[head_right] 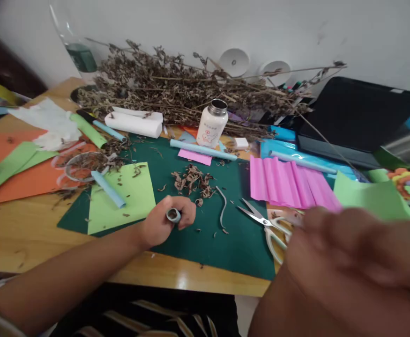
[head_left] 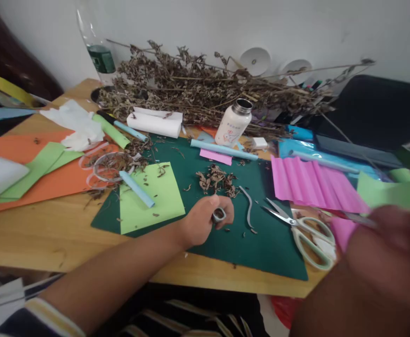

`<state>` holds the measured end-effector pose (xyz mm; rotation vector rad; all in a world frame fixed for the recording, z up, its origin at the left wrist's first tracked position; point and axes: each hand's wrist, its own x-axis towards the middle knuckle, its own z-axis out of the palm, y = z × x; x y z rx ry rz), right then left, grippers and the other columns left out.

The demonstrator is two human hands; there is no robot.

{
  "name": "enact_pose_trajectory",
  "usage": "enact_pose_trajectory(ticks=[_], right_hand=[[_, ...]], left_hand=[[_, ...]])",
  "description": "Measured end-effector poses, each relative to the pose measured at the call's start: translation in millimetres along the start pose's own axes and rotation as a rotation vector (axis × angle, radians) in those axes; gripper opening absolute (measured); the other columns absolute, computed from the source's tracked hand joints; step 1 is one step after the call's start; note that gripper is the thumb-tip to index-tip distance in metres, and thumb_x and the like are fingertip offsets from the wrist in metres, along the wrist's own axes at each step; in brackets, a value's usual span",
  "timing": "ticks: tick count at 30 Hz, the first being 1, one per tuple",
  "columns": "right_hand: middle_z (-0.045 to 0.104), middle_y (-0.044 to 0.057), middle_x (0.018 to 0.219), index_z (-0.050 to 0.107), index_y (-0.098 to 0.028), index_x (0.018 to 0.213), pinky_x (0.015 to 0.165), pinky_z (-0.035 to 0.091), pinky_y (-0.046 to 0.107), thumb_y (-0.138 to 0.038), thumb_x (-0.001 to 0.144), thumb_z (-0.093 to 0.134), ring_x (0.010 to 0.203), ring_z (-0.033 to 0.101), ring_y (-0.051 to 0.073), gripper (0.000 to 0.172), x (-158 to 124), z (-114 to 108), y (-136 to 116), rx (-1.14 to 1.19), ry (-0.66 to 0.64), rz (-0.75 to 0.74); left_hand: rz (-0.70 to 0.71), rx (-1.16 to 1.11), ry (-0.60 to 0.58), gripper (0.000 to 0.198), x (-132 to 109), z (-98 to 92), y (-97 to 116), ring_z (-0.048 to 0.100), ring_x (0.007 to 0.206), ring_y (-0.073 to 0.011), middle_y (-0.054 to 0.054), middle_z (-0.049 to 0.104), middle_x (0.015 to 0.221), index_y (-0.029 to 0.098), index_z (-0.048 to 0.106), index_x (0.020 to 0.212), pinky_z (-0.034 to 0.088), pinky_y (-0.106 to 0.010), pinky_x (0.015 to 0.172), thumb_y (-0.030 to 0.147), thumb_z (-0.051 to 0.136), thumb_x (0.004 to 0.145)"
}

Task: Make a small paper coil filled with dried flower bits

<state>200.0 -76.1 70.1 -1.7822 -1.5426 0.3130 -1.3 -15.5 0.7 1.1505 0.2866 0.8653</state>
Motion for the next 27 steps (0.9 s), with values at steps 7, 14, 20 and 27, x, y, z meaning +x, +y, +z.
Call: enact_pose_trajectory(ticks=[7,14,20,27], right_hand=[[0.057,0.004,0.064,0.059,-0.018,0.066,0.049,0.034,0.026,-0.037,0.077,0.037,0.061,0.051,0.016,0.032,73.6,78.2,-3.6,-0.552,-0.182,-0.159],[0.054,0.007,0.101,0.052,-0.026,0.1,0.071,0.033,0.043,-0.041,0.074,0.041,0.091,0.046,0.028,0.032,58.4,92.8,19.0,-0.581,-0.239,-0.239],[0.048,0.007,0.107,0.038,-0.03,0.116,0.079,0.037,0.04,-0.033,0.073,0.049,0.096,0.044,0.021,0.044,29.1,97.0,-19.1,-0.06,-0.604,-0.605],[0.057,0.004,0.091,0.046,-0.025,0.109,0.073,0.042,0.029,-0.022,0.077,0.046,0.084,0.049,0.014,0.033,14.8,115.3,-31.2,0.259,-0.739,-0.63]], left_hand=[[-0.062,-0.56,0.206,0.036,10.7,-21.9,36.8,0.023,0.034,-0.007,0.005,0.025,0.039,0.016,0.032,0.05,0.024,-0.022,0.044,0.044,0.03,0.074],[-0.048,-0.785,0.426,0.037,15.0,-41.2,38.5,0.023,0.035,-0.0074,0.005,0.023,0.041,0.016,0.036,0.054,0.027,-0.022,0.043,0.041,0.021,0.078],[-0.013,-0.887,0.534,0.039,16.5,-37.2,34.0,0.028,0.037,-0.0062,0.004,0.027,0.046,0.016,0.04,0.063,0.027,-0.017,0.039,0.043,0.019,0.082],[-0.11,-0.844,0.709,0.038,19.9,-34.4,31.3,0.027,0.035,-0.0052,0.005,0.026,0.045,0.017,0.039,0.064,0.032,-0.016,0.039,0.043,0.019,0.083]])
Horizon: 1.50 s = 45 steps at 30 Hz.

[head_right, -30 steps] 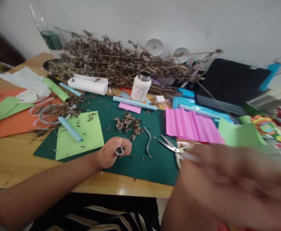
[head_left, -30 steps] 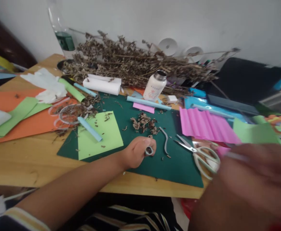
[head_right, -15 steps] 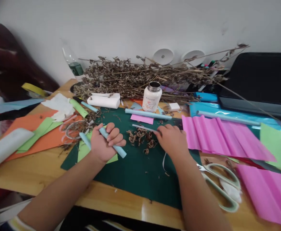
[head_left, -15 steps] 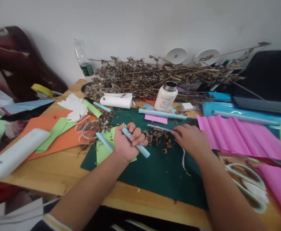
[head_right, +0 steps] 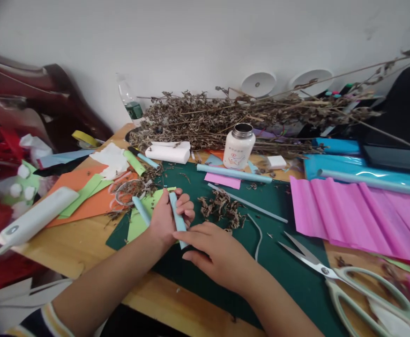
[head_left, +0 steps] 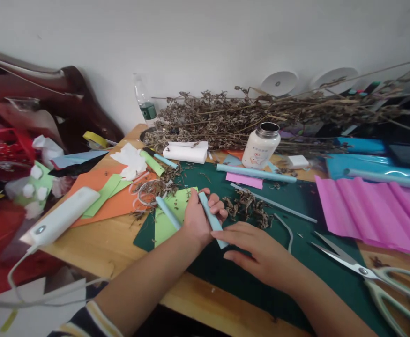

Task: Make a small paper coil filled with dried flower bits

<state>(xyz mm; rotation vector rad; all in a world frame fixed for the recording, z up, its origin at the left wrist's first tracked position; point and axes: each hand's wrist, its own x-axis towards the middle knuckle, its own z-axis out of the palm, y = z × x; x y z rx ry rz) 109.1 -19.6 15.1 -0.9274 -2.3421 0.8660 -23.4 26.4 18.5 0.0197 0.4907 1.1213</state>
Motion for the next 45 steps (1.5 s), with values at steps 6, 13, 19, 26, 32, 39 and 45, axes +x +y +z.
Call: enact_pose_trajectory(ticks=[6,13,19,26,32,39,45], right_hand=[[0.06,0.004,0.084,0.05,-0.021,0.106,0.067,0.042,0.028,-0.019,0.078,0.042,0.076,0.05,0.014,0.029,2.0,3.4,2.5,-0.026,0.041,-0.053],[0.061,0.005,0.077,0.055,-0.018,0.1,0.065,0.042,0.027,-0.018,0.079,0.04,0.071,0.049,0.013,0.025,3.2,13.2,6.3,-0.128,0.151,-0.146],[0.061,0.005,0.075,0.056,-0.017,0.097,0.064,0.042,0.026,-0.021,0.08,0.038,0.071,0.051,0.013,0.025,3.4,16.9,7.4,-0.208,0.194,-0.174],[0.062,0.004,0.078,0.048,-0.019,0.108,0.063,0.041,0.026,-0.044,0.07,0.049,0.07,0.053,0.014,0.046,-1.6,-7.2,7.8,-0.2,0.112,-0.16],[0.062,0.002,0.083,0.043,-0.021,0.109,0.064,0.042,0.026,-0.035,0.075,0.048,0.068,0.052,0.012,0.037,-8.2,-23.7,12.4,-0.16,0.267,-0.028],[0.054,0.009,0.104,0.05,-0.023,0.105,0.073,0.037,0.044,-0.043,0.075,0.042,0.094,0.046,0.027,0.037,-14.9,-37.1,34.6,-0.606,0.352,0.352],[0.044,0.008,0.117,0.049,-0.028,0.104,0.077,0.032,0.049,-0.05,0.066,0.05,0.105,0.037,0.031,0.044,-14.5,-33.0,30.0,-0.611,0.276,0.3]], left_hand=[[0.097,0.097,0.05,0.03,0.2,-0.2,-3.8,0.03,0.035,-0.0054,0.006,0.028,0.046,0.018,0.037,0.064,0.033,-0.017,0.04,0.038,0.025,0.083],[0.159,0.16,0.089,0.027,1.1,0.5,-4.9,0.026,0.032,-0.0055,0.006,0.025,0.043,0.019,0.034,0.063,0.028,-0.016,0.036,0.034,0.025,0.083],[0.138,0.213,0.046,0.028,0.3,-1.2,-5.1,0.028,0.033,-0.0059,0.006,0.027,0.044,0.019,0.035,0.064,0.029,-0.017,0.037,0.038,0.025,0.082],[0.123,0.286,-0.09,0.023,-3.3,3.1,-5.0,0.029,0.033,-0.0069,0.006,0.029,0.045,0.02,0.04,0.069,0.029,-0.018,0.036,0.039,0.031,0.08],[0.104,0.212,0.133,0.018,5.6,0.4,2.1,0.03,0.033,-0.0036,0.006,0.03,0.048,0.018,0.037,0.068,0.028,-0.014,0.036,0.029,0.033,0.081],[0.12,0.243,0.166,0.017,8.3,-3.7,0.3,0.038,0.039,-0.006,0.005,0.035,0.051,0.017,0.038,0.066,0.037,-0.019,0.043,0.021,0.029,0.08],[-0.009,0.248,0.027,0.025,0.5,1.3,-4.5,0.044,0.048,-0.0118,0.0,0.041,0.056,0.016,0.04,0.061,0.038,-0.023,0.044,0.03,0.029,0.078]])
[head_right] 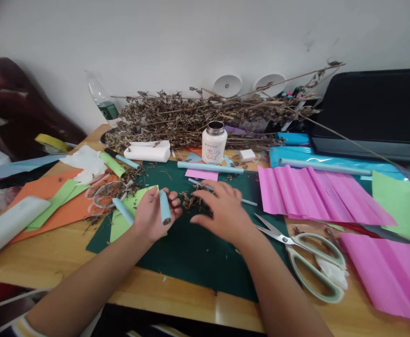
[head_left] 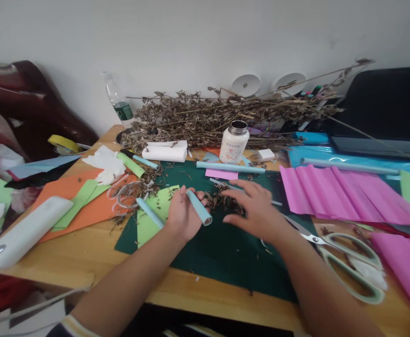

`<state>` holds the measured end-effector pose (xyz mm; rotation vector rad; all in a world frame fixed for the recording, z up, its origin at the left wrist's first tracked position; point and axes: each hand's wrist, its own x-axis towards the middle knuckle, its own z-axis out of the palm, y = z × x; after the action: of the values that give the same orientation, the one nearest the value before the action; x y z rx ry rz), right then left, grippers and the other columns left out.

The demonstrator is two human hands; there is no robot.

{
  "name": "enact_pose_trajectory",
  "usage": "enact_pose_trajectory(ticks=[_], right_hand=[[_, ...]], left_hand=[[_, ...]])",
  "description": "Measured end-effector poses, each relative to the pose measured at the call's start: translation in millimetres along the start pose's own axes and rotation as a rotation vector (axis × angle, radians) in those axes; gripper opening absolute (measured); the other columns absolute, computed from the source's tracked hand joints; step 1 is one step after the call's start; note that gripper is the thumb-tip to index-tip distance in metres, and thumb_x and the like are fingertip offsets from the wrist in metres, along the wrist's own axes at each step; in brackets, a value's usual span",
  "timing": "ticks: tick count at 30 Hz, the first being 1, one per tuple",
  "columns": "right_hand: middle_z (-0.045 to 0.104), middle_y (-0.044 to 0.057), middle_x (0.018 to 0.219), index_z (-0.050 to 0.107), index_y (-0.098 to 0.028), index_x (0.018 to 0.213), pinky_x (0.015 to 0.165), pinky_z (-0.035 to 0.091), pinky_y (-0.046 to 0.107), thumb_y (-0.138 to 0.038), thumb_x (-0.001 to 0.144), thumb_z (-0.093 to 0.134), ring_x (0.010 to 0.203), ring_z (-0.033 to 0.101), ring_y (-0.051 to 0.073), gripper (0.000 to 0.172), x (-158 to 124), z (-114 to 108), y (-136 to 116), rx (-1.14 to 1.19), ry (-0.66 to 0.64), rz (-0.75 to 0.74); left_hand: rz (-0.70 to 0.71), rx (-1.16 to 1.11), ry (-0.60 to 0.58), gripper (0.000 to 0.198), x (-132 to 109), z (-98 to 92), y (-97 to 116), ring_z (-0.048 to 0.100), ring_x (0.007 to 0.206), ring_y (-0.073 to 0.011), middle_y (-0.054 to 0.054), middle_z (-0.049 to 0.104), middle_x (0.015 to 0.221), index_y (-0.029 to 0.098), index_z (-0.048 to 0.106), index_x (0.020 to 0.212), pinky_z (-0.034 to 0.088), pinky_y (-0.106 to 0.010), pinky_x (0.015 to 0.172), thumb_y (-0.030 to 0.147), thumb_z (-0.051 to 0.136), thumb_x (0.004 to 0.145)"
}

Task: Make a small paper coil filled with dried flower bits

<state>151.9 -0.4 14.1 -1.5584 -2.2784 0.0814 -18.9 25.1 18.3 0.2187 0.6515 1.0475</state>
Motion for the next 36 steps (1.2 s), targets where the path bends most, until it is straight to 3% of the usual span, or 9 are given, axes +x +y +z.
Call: enact_pose_trajectory(ticks=[3,7,10,13,16,20,24,28,36], right_hand=[[0.041,0.009,0.119,0.044,-0.026,0.109,0.084,0.03,0.046,-0.048,0.066,0.052,0.109,0.035,0.027,0.049,0.3,3.6,-25.9,0.188,0.12,-0.195],[0.055,0.005,0.099,0.05,-0.024,0.09,0.085,0.033,0.04,-0.031,0.073,0.05,0.097,0.047,0.019,0.018,-0.3,2.6,-34.2,0.563,0.287,-0.27],[0.058,0.003,0.08,0.05,-0.022,0.081,0.073,0.041,0.035,-0.026,0.076,0.047,0.08,0.054,0.016,0.008,-6.5,-4.0,-23.8,0.909,0.334,-0.173],[0.056,0.001,0.07,0.052,-0.021,0.077,0.063,0.043,0.031,-0.031,0.075,0.047,0.069,0.055,0.015,0.011,-15.3,-8.6,-18.1,1.035,0.35,-0.068],[0.057,0.001,0.064,0.054,-0.019,0.07,0.056,0.042,0.026,-0.039,0.072,0.049,0.059,0.053,0.013,0.021,-20.6,-6.9,-26.1,0.939,0.182,-0.027],[0.058,0.0,0.057,0.056,-0.018,0.061,0.051,0.04,0.023,-0.042,0.069,0.051,0.054,0.053,0.012,0.026,-19.4,3.0,-45.4,0.678,-0.049,-0.061],[0.062,0.003,0.09,0.062,-0.022,0.076,0.066,0.043,0.028,-0.045,0.067,0.052,0.083,0.055,0.018,0.027,-16.8,5.9,-47.8,0.489,-0.154,-0.231],[0.06,0.008,0.093,0.058,-0.02,0.094,0.073,0.039,0.036,-0.064,0.05,0.052,0.086,0.052,0.025,0.063,-12.0,-9.3,-14.8,0.15,-0.208,-0.238],[0.048,0.012,0.109,0.054,-0.021,0.096,0.075,0.03,0.048,-0.042,0.073,0.043,0.098,0.039,0.032,0.033,6.8,0.7,53.2,-0.14,-0.063,0.286]], left_hand=[[-0.053,0.049,-0.08,0.029,-6.0,3.1,-8.6,0.048,0.053,-0.0137,-0.001,0.046,0.061,0.016,0.044,0.065,0.04,-0.025,0.046,0.035,0.028,0.079],[-0.077,0.367,-0.227,0.031,-9.8,0.1,-19.5,0.05,0.057,-0.0141,-0.004,0.051,0.073,0.018,0.052,0.083,0.04,-0.023,0.047,0.043,0.034,0.077],[0.249,0.864,-0.237,0.029,-7.2,-5.8,-14.8,0.052,0.073,-0.0176,-0.007,0.052,0.095,0.02,0.057,0.088,0.042,-0.025,0.055,0.042,0.045,0.073],[0.63,1.302,-0.258,0.033,-2.7,-11.4,-2.4,0.05,0.087,-0.02,-0.008,0.056,0.093,0.016,0.059,0.057,0.038,-0.029,0.073,0.038,0.043,0.075],[0.722,1.406,-0.387,0.044,-2.8,-12.5,5.3,0.053,0.085,-0.0215,-0.01,0.06,0.08,0.014,0.055,0.049,0.038,-0.033,0.076,0.047,0.039,0.074],[0.878,1.385,-0.705,0.055,-12.9,-6.2,3.1,0.046,0.101,-0.0246,-0.014,0.051,0.108,0.014,0.056,0.094,0.034,-0.037,0.087,0.057,0.051,0.059],[0.979,1.384,-0.961,0.03,-16.9,-2.4,-3.0,0.047,0.101,-0.0204,-0.013,0.056,0.1,0.016,0.056,0.092,0.034,-0.036,0.089,0.035,0.055,0.069],[0.97,1.327,-0.972,0.014,-12.7,-3.8,-7.6,0.052,0.092,-0.0192,-0.012,0.061,0.089,0.014,0.057,0.071,0.037,-0.035,0.086,0.026,0.06,0.066],[0.836,1.267,-0.998,0.03,-26.7,-1.2,-16.9,0.049,0.053,-0.0099,-0.003,0.053,0.051,0.015,0.037,0.049,0.039,-0.021,0.053,0.023,0.062,0.063]])
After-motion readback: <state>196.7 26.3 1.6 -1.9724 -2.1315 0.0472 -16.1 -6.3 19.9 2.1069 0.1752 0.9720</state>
